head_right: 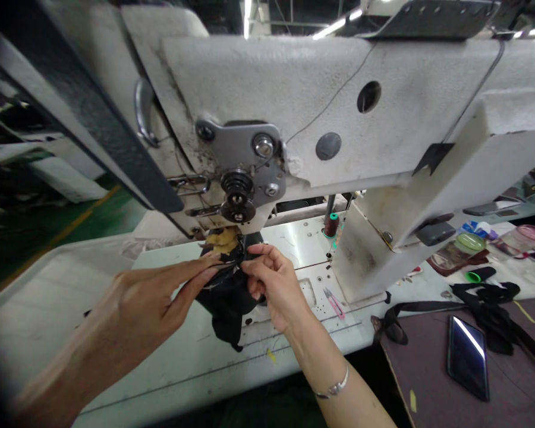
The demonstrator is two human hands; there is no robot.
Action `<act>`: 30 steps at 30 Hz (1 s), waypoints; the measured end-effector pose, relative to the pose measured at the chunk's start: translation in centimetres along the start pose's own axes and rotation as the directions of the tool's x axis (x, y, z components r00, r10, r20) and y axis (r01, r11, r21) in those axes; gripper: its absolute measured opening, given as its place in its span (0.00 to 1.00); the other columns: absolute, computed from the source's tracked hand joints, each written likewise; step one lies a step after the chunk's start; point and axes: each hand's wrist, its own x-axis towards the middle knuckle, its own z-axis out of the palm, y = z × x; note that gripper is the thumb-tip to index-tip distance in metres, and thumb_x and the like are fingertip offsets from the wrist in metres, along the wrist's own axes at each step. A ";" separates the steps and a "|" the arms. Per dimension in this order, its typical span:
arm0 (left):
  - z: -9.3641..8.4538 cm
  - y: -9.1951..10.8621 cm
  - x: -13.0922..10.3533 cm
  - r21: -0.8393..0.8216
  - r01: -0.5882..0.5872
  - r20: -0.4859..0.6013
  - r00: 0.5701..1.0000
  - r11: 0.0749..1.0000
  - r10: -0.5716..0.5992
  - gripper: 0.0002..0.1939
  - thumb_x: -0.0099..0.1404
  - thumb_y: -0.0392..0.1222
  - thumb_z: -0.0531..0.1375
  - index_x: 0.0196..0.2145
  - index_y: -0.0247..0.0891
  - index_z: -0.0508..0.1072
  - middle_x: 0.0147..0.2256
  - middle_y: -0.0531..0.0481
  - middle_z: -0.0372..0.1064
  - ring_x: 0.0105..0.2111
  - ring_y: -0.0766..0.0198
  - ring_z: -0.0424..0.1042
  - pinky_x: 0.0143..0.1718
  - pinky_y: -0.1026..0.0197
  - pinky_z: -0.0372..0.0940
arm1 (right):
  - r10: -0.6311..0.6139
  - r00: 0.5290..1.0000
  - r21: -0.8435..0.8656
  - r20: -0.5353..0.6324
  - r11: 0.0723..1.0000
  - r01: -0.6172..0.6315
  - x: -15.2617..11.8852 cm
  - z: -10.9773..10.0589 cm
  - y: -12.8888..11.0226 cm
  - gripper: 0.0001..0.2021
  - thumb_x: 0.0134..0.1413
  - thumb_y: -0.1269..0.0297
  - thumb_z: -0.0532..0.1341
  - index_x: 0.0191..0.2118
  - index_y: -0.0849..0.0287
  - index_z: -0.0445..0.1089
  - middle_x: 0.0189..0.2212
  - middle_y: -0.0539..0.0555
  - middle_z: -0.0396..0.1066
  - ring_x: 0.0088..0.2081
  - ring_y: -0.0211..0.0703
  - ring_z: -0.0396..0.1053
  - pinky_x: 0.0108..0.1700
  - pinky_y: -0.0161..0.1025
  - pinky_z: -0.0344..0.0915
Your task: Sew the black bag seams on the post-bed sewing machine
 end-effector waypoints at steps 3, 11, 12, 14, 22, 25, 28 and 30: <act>0.3 0.3 -0.1 -0.001 -0.002 -0.037 0.999 1.000 0.002 0.11 0.73 0.43 0.55 0.45 0.39 0.75 0.44 0.49 0.80 0.36 0.56 0.82 0.35 0.57 0.77 | 0.034 0.999 -0.008 0.024 0.999 -0.034 0.5 0.2 -0.2 0.21 0.40 0.68 0.73 0.42 0.59 0.68 0.21 0.42 0.67 0.17 0.28 0.61 0.17 0.25 0.57; 0.3 0.4 -0.5 -0.012 -0.046 -0.042 0.998 0.999 0.046 0.10 0.73 0.40 0.55 0.47 0.39 0.74 0.47 0.48 0.79 0.42 0.57 0.81 0.41 0.57 0.76 | 0.007 0.999 0.027 0.038 1.000 -0.008 -0.5 -0.2 0.1 0.23 0.41 0.65 0.75 0.46 0.60 0.72 0.25 0.43 0.70 0.22 0.30 0.68 0.26 0.29 0.74; 0.3 0.4 -0.6 -0.018 -0.040 -0.035 0.999 0.999 0.039 0.10 0.73 0.40 0.55 0.47 0.39 0.74 0.47 0.49 0.79 0.42 0.57 0.81 0.41 0.57 0.76 | 0.016 0.998 0.032 0.055 0.999 -0.018 -0.7 -0.4 0.0 0.24 0.41 0.66 0.75 0.46 0.59 0.73 0.26 0.44 0.70 0.24 0.31 0.69 0.28 0.31 0.76; 0.3 0.3 -0.6 -0.031 -0.028 -0.037 0.999 0.999 0.027 0.10 0.73 0.40 0.55 0.48 0.40 0.73 0.48 0.50 0.79 0.42 0.58 0.81 0.41 0.58 0.76 | -0.003 0.997 0.017 0.082 1.000 0.002 -0.9 -0.8 -0.1 0.24 0.39 0.69 0.76 0.46 0.59 0.74 0.29 0.44 0.70 0.27 0.31 0.71 0.30 0.31 0.77; -0.2 0.8 -0.6 -0.116 0.040 -0.006 0.999 0.992 -0.041 0.11 0.73 0.38 0.54 0.51 0.43 0.70 0.45 0.54 0.78 0.33 0.65 0.80 0.32 0.64 0.71 | 0.025 0.988 0.008 0.155 1.000 -0.027 -0.6 -1.6 -0.2 0.20 0.43 0.69 0.76 0.44 0.59 0.75 0.31 0.45 0.70 0.29 0.32 0.74 0.33 0.32 0.78; -0.2 1.1 -1.1 -0.153 -0.017 0.000 1.000 0.988 0.017 0.12 0.73 0.33 0.51 0.45 0.42 0.71 0.50 0.52 0.75 0.38 0.68 0.79 0.34 0.67 0.71 | 0.035 0.986 0.007 0.160 0.999 -0.037 -0.5 -1.7 -0.3 0.20 0.43 0.70 0.76 0.44 0.59 0.74 0.31 0.45 0.70 0.29 0.33 0.74 0.33 0.32 0.78; 0.2 1.8 -1.5 -0.084 -0.041 -0.031 0.999 0.996 0.039 0.13 0.71 0.32 0.52 0.47 0.41 0.73 0.54 0.49 0.72 0.46 0.65 0.77 0.43 0.63 0.74 | 0.036 0.986 0.018 0.163 0.999 -0.039 -0.5 -1.8 -0.2 0.21 0.43 0.69 0.76 0.45 0.59 0.74 0.32 0.46 0.71 0.29 0.32 0.74 0.33 0.32 0.78; 0.6 2.3 -1.7 -0.032 -0.037 -0.086 0.996 0.999 0.034 0.13 0.70 0.35 0.55 0.50 0.39 0.73 0.56 0.45 0.71 0.51 0.60 0.75 0.50 0.57 0.74 | 0.041 0.984 0.030 0.173 0.998 -0.047 -0.5 -2.0 -0.1 0.22 0.42 0.69 0.76 0.46 0.59 0.74 0.33 0.46 0.72 0.28 0.32 0.74 0.34 0.32 0.78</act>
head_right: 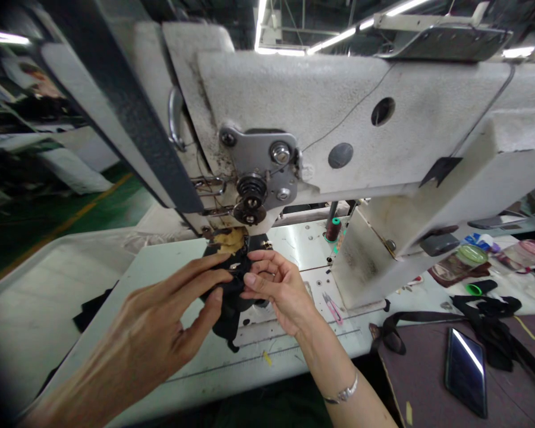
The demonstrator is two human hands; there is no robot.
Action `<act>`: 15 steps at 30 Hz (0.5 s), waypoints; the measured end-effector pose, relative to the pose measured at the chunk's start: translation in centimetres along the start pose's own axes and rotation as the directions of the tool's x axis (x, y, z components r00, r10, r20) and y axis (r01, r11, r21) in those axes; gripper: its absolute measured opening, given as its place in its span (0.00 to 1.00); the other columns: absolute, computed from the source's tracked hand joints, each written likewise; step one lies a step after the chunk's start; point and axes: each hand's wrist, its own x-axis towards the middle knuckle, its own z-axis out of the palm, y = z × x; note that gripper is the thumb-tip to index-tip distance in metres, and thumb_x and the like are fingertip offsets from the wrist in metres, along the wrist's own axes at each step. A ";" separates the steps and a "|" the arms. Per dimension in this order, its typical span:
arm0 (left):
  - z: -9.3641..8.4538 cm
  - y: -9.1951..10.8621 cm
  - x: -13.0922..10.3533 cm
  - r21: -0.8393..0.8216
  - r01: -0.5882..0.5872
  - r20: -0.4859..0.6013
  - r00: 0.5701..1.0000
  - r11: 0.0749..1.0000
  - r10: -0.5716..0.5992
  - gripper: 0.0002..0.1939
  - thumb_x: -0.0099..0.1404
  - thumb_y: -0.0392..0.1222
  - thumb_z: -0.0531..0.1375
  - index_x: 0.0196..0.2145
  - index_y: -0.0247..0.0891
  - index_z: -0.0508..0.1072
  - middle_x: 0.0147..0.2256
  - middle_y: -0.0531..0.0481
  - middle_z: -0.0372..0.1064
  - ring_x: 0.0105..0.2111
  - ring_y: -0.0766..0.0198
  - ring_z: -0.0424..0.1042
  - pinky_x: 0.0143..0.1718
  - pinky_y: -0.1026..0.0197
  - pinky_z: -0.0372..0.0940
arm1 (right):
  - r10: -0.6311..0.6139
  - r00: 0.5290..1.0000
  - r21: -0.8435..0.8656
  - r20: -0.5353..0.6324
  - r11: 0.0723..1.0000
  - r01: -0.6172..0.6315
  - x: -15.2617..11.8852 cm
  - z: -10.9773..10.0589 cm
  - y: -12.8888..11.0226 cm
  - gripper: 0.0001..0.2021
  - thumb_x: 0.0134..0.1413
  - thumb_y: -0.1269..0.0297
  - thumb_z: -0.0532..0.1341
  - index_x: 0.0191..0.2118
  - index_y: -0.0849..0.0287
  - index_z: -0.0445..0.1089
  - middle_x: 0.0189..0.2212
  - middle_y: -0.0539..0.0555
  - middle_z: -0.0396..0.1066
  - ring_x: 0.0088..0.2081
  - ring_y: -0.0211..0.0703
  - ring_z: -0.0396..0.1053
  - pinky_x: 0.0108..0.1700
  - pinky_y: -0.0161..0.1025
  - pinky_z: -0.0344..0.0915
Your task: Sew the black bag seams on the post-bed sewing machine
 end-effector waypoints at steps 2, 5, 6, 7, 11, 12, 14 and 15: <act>0.4 0.5 -0.1 0.038 0.000 -0.024 1.000 0.999 0.001 0.13 0.70 0.38 0.56 0.50 0.37 0.74 0.57 0.43 0.70 0.55 0.56 0.73 0.54 0.53 0.73 | 0.005 1.000 0.009 0.015 1.000 -0.005 0.0 -0.2 0.1 0.23 0.42 0.69 0.76 0.46 0.59 0.74 0.33 0.47 0.72 0.29 0.33 0.74 0.35 0.33 0.78; 1.0 0.8 -0.1 0.055 0.017 -0.015 1.000 0.998 -0.016 0.14 0.72 0.40 0.56 0.51 0.36 0.75 0.58 0.42 0.70 0.57 0.53 0.72 0.55 0.49 0.73 | 0.013 1.000 0.010 0.020 1.000 -0.013 0.0 -0.3 0.1 0.22 0.42 0.68 0.76 0.45 0.58 0.74 0.33 0.47 0.72 0.30 0.34 0.74 0.36 0.35 0.79; 1.1 0.8 -0.1 0.042 0.033 -0.016 0.999 0.999 -0.033 0.15 0.72 0.41 0.56 0.52 0.37 0.75 0.58 0.43 0.70 0.56 0.53 0.73 0.55 0.47 0.73 | 0.018 1.000 0.012 0.019 1.000 -0.019 0.1 -0.3 0.1 0.22 0.42 0.68 0.77 0.45 0.58 0.74 0.32 0.47 0.72 0.30 0.34 0.74 0.36 0.35 0.79; 1.2 0.8 -0.1 0.020 0.055 -0.022 0.998 0.998 -0.054 0.14 0.72 0.41 0.56 0.52 0.38 0.76 0.58 0.45 0.71 0.55 0.53 0.74 0.55 0.47 0.73 | 0.025 1.000 0.014 0.019 1.000 -0.025 0.1 -0.3 0.1 0.22 0.42 0.68 0.77 0.45 0.58 0.74 0.32 0.46 0.72 0.29 0.33 0.74 0.35 0.35 0.79; 1.5 0.7 -0.2 -0.083 0.167 -0.029 0.985 0.982 -0.170 0.12 0.70 0.43 0.59 0.49 0.46 0.77 0.56 0.53 0.73 0.51 0.56 0.76 0.49 0.50 0.76 | 0.040 0.999 0.025 0.029 0.999 -0.040 0.3 -0.2 0.0 0.22 0.41 0.69 0.77 0.44 0.58 0.74 0.31 0.45 0.71 0.28 0.33 0.74 0.34 0.35 0.79; 1.5 0.7 -0.2 -0.103 0.185 -0.027 0.982 0.977 -0.189 0.12 0.70 0.44 0.60 0.49 0.48 0.78 0.56 0.54 0.73 0.51 0.56 0.76 0.48 0.51 0.76 | 0.041 0.999 0.026 0.033 0.999 -0.042 0.3 -0.2 0.0 0.22 0.41 0.69 0.76 0.44 0.58 0.74 0.31 0.45 0.71 0.28 0.33 0.74 0.34 0.35 0.79; 1.4 0.8 -0.1 -0.130 0.231 -0.011 0.972 0.964 -0.234 0.11 0.69 0.43 0.60 0.47 0.49 0.79 0.56 0.56 0.73 0.50 0.57 0.77 0.45 0.54 0.77 | 0.045 0.998 0.024 0.037 0.999 -0.046 0.4 -0.2 0.0 0.21 0.42 0.69 0.76 0.44 0.58 0.74 0.31 0.45 0.71 0.29 0.33 0.74 0.35 0.35 0.79; 1.3 0.8 -0.1 -0.138 0.258 0.001 0.965 0.956 -0.261 0.10 0.69 0.43 0.60 0.46 0.50 0.79 0.55 0.57 0.73 0.48 0.58 0.78 0.42 0.56 0.77 | 0.045 0.998 0.022 0.037 0.999 -0.046 0.4 -0.2 -0.1 0.21 0.42 0.70 0.76 0.44 0.58 0.74 0.31 0.45 0.71 0.29 0.33 0.74 0.35 0.35 0.79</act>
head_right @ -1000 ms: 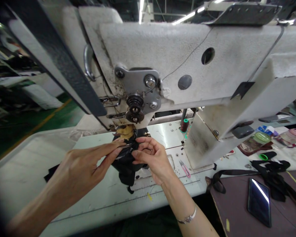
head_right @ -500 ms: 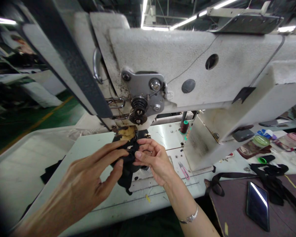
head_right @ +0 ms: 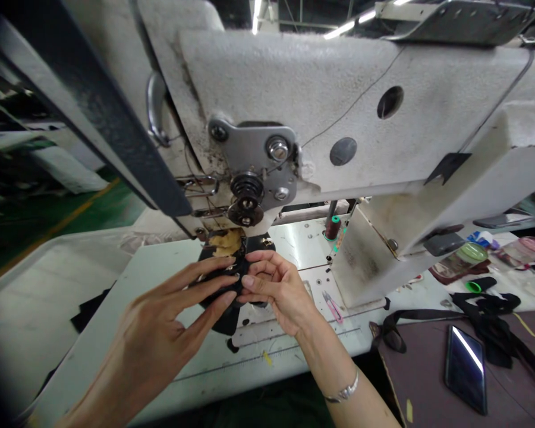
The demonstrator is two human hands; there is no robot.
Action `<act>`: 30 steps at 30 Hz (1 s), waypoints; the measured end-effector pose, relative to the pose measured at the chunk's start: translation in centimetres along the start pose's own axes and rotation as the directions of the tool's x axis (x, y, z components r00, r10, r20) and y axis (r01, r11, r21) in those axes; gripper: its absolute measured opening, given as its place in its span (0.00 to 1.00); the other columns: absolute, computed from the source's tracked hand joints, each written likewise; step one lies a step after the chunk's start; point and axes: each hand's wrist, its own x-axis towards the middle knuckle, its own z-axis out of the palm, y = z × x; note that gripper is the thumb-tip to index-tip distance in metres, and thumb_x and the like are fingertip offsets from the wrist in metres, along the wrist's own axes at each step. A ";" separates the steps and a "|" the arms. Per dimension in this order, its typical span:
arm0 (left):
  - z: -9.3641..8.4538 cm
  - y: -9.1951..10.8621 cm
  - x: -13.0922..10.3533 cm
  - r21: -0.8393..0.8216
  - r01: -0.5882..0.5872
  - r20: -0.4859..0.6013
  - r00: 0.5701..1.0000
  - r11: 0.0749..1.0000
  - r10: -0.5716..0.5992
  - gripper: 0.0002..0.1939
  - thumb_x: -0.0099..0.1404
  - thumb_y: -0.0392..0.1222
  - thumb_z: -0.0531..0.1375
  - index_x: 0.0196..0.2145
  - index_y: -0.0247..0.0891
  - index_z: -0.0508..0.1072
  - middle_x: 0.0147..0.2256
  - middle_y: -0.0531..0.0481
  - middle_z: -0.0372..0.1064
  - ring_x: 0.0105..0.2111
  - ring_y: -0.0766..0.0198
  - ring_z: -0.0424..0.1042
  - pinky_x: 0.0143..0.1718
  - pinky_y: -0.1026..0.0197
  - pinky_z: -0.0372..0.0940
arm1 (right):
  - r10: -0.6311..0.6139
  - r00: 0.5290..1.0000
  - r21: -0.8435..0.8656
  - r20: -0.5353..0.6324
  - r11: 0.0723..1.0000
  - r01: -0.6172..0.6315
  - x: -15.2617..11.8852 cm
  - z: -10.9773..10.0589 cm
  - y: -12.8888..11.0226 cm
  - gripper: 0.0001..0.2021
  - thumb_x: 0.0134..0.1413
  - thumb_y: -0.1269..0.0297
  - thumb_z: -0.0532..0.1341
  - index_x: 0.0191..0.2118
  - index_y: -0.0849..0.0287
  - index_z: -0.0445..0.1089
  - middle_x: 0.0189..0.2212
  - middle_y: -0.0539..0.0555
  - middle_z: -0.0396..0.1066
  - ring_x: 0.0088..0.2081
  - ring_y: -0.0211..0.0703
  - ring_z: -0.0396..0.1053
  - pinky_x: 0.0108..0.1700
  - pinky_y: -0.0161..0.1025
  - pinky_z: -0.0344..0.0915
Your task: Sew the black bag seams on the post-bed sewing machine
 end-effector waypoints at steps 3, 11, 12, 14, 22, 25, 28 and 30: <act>0.0 0.3 0.0 -0.015 0.067 0.001 0.998 0.998 -0.067 0.09 0.69 0.43 0.60 0.43 0.52 0.79 0.54 0.59 0.73 0.43 0.61 0.79 0.34 0.61 0.76 | -0.004 1.000 -0.009 -0.007 1.000 0.004 0.0 0.0 -0.1 0.21 0.42 0.70 0.76 0.44 0.58 0.73 0.32 0.45 0.70 0.29 0.33 0.73 0.34 0.35 0.80; -0.1 -0.4 -0.3 -0.120 0.070 -0.021 0.997 0.990 -0.073 0.04 0.68 0.42 0.62 0.40 0.47 0.75 0.51 0.58 0.74 0.44 0.66 0.77 0.40 0.66 0.72 | -0.046 0.991 -0.047 -0.125 0.998 0.040 0.4 1.5 0.1 0.22 0.36 0.71 0.77 0.40 0.59 0.71 0.28 0.43 0.68 0.23 0.29 0.69 0.26 0.31 0.77; -0.3 -0.4 -0.2 -0.117 0.102 -0.008 0.995 0.988 -0.104 0.04 0.67 0.42 0.62 0.41 0.46 0.74 0.49 0.58 0.75 0.43 0.66 0.77 0.36 0.67 0.71 | -0.062 0.988 -0.052 -0.143 0.997 0.055 0.5 1.7 0.3 0.22 0.36 0.71 0.77 0.39 0.59 0.71 0.27 0.43 0.67 0.23 0.29 0.68 0.25 0.30 0.76; -0.6 -0.5 0.1 -0.090 0.132 0.004 0.991 0.987 -0.132 0.08 0.66 0.43 0.63 0.44 0.46 0.72 0.46 0.57 0.76 0.37 0.67 0.77 0.30 0.67 0.68 | -0.088 0.983 -0.056 -0.159 0.995 0.080 0.5 1.9 0.6 0.21 0.37 0.71 0.76 0.39 0.59 0.70 0.27 0.43 0.67 0.23 0.29 0.67 0.24 0.29 0.75; -1.1 -0.5 1.6 0.050 -0.034 0.034 0.999 0.998 0.032 0.08 0.65 0.37 0.62 0.42 0.44 0.73 0.42 0.57 0.76 0.34 0.65 0.78 0.28 0.64 0.68 | -0.159 0.976 -0.059 -0.149 0.987 0.151 -0.5 1.8 1.4 0.23 0.38 0.70 0.77 0.42 0.57 0.72 0.32 0.46 0.67 0.30 0.30 0.67 0.30 0.29 0.77; -1.0 -0.7 1.6 0.060 -0.076 0.015 0.997 0.995 0.075 0.07 0.66 0.37 0.61 0.42 0.43 0.74 0.42 0.56 0.77 0.35 0.64 0.79 0.32 0.62 0.71 | -0.194 0.963 -0.061 -0.187 0.981 0.185 -0.5 2.0 1.9 0.23 0.35 0.72 0.77 0.41 0.57 0.73 0.32 0.46 0.67 0.30 0.31 0.67 0.30 0.30 0.76; -1.3 -1.5 1.6 0.039 -0.166 0.034 0.986 0.985 0.165 0.07 0.68 0.38 0.60 0.44 0.43 0.75 0.43 0.55 0.77 0.37 0.64 0.80 0.35 0.62 0.74 | -0.258 0.933 -0.071 -0.249 0.966 0.248 -0.6 2.4 2.4 0.23 0.33 0.74 0.77 0.38 0.57 0.72 0.31 0.45 0.67 0.28 0.30 0.65 0.28 0.30 0.76; -1.7 -2.3 1.5 0.022 -0.267 0.075 0.961 0.964 0.264 0.09 0.69 0.39 0.60 0.47 0.44 0.75 0.47 0.54 0.77 0.43 0.63 0.79 0.42 0.61 0.75 | -0.290 0.913 -0.075 -0.287 0.957 0.280 -0.7 2.6 2.7 0.22 0.31 0.75 0.77 0.36 0.57 0.72 0.31 0.44 0.68 0.27 0.30 0.65 0.28 0.30 0.75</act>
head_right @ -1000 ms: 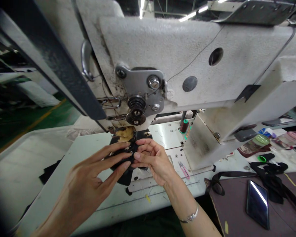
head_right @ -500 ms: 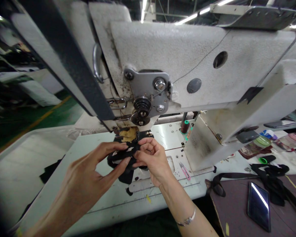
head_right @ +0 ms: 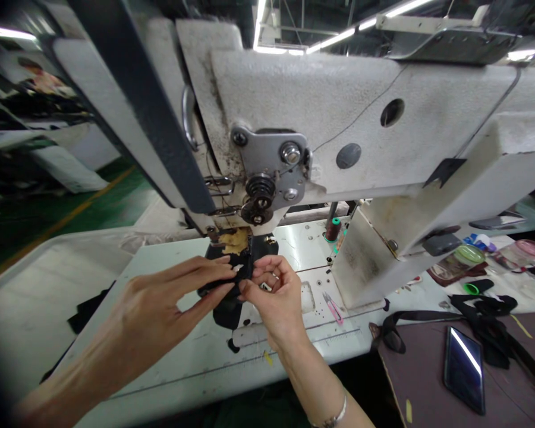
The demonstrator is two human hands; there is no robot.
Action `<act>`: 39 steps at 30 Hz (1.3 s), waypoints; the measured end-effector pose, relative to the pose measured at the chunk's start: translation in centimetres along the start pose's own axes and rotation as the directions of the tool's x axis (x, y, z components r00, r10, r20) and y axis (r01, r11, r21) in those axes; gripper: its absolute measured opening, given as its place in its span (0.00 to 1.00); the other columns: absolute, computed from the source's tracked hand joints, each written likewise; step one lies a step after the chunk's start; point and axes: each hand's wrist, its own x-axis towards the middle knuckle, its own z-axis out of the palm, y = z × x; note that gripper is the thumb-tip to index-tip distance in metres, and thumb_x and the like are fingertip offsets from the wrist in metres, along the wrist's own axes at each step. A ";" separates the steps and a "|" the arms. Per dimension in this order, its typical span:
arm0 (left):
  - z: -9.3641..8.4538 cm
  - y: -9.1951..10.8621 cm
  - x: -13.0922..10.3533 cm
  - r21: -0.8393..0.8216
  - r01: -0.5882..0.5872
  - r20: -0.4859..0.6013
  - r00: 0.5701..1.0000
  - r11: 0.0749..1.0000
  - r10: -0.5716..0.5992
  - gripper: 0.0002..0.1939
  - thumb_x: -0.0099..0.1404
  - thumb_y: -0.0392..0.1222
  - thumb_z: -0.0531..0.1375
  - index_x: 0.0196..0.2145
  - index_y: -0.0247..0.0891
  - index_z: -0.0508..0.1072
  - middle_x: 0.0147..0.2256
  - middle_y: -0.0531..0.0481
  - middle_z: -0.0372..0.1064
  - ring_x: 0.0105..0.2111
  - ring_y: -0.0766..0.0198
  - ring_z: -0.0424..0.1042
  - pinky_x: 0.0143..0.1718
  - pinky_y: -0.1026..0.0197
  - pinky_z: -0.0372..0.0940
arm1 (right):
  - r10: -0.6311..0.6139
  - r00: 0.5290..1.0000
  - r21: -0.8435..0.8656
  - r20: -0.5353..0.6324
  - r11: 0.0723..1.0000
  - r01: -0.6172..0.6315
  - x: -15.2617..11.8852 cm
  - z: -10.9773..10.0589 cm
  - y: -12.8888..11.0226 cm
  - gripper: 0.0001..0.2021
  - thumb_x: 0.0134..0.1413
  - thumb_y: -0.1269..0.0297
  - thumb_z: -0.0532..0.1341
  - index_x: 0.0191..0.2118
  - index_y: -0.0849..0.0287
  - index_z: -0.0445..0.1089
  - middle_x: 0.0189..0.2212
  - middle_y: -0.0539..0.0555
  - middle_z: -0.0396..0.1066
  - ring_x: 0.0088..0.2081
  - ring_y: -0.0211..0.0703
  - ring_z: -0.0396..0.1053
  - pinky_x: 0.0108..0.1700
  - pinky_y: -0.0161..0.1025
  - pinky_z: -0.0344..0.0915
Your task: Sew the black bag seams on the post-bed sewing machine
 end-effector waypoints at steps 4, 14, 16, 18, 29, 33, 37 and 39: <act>-0.6 -1.3 -0.5 0.047 -0.237 0.072 0.970 0.970 0.233 0.12 0.71 0.37 0.58 0.51 0.40 0.74 0.51 0.50 0.77 0.53 0.62 0.75 0.52 0.59 0.74 | -0.001 0.999 0.029 -0.040 1.000 0.002 -0.7 0.1 0.3 0.20 0.33 0.73 0.78 0.34 0.57 0.72 0.31 0.45 0.68 0.29 0.31 0.67 0.30 0.30 0.74; -1.2 -1.3 -0.8 0.266 -0.452 0.237 0.887 0.851 0.397 0.28 0.64 0.20 0.47 0.57 0.31 0.70 0.55 0.37 0.72 0.55 0.53 0.74 0.47 0.54 0.77 | 0.032 0.998 0.061 -0.055 0.998 -0.029 -1.2 -1.5 2.6 0.23 0.37 0.69 0.78 0.44 0.53 0.79 0.37 0.50 0.75 0.37 0.33 0.72 0.42 0.31 0.73; -1.0 -1.3 -1.0 0.271 -0.428 0.227 0.899 0.862 0.375 0.28 0.63 0.20 0.47 0.57 0.32 0.70 0.56 0.39 0.72 0.53 0.54 0.75 0.44 0.56 0.78 | -0.025 0.998 0.033 -0.055 0.999 0.027 -1.1 -1.6 3.2 0.22 0.38 0.70 0.78 0.43 0.52 0.80 0.37 0.50 0.75 0.38 0.35 0.72 0.43 0.32 0.73; -0.8 -1.3 -1.3 0.277 -0.395 0.215 0.914 0.876 0.344 0.28 0.63 0.21 0.48 0.57 0.34 0.70 0.58 0.41 0.71 0.54 0.55 0.75 0.43 0.57 0.78 | -0.093 0.995 0.021 -0.045 0.995 0.094 -0.9 -1.6 3.8 0.21 0.39 0.70 0.77 0.43 0.51 0.80 0.39 0.50 0.74 0.39 0.36 0.72 0.45 0.33 0.72; -0.7 -1.1 -1.4 0.282 -0.374 0.174 0.926 0.883 0.336 0.26 0.65 0.23 0.50 0.58 0.33 0.70 0.59 0.42 0.69 0.60 0.56 0.69 0.56 0.56 0.72 | -0.165 0.986 0.012 -0.029 0.986 0.165 -0.6 -1.3 4.5 0.20 0.44 0.68 0.75 0.46 0.50 0.80 0.43 0.52 0.68 0.44 0.40 0.70 0.50 0.38 0.72; -0.5 -1.1 -1.4 0.290 -0.356 0.174 0.932 0.888 0.317 0.28 0.63 0.21 0.49 0.59 0.33 0.69 0.59 0.41 0.69 0.60 0.56 0.69 0.56 0.56 0.72 | -0.172 0.984 -0.012 -0.038 0.985 0.171 -0.7 -1.1 4.3 0.19 0.45 0.68 0.75 0.46 0.49 0.80 0.43 0.52 0.68 0.43 0.40 0.70 0.47 0.37 0.72; -0.4 -1.1 -1.1 0.292 -0.363 0.151 0.931 0.885 0.332 0.27 0.63 0.21 0.49 0.56 0.33 0.71 0.57 0.43 0.71 0.60 0.56 0.69 0.56 0.57 0.72 | -0.212 0.976 -0.051 -0.051 0.977 0.209 -0.6 -0.8 4.4 0.20 0.47 0.67 0.74 0.48 0.49 0.78 0.47 0.53 0.69 0.45 0.40 0.69 0.51 0.40 0.70; -0.4 -1.2 -0.9 0.288 -0.362 0.136 0.932 0.886 0.336 0.26 0.63 0.21 0.49 0.55 0.33 0.72 0.56 0.44 0.72 0.59 0.57 0.70 0.56 0.58 0.72 | -0.230 0.972 -0.079 -0.057 0.971 0.225 -0.5 -0.8 4.5 0.21 0.48 0.66 0.74 0.50 0.48 0.77 0.49 0.53 0.68 0.47 0.42 0.68 0.53 0.41 0.68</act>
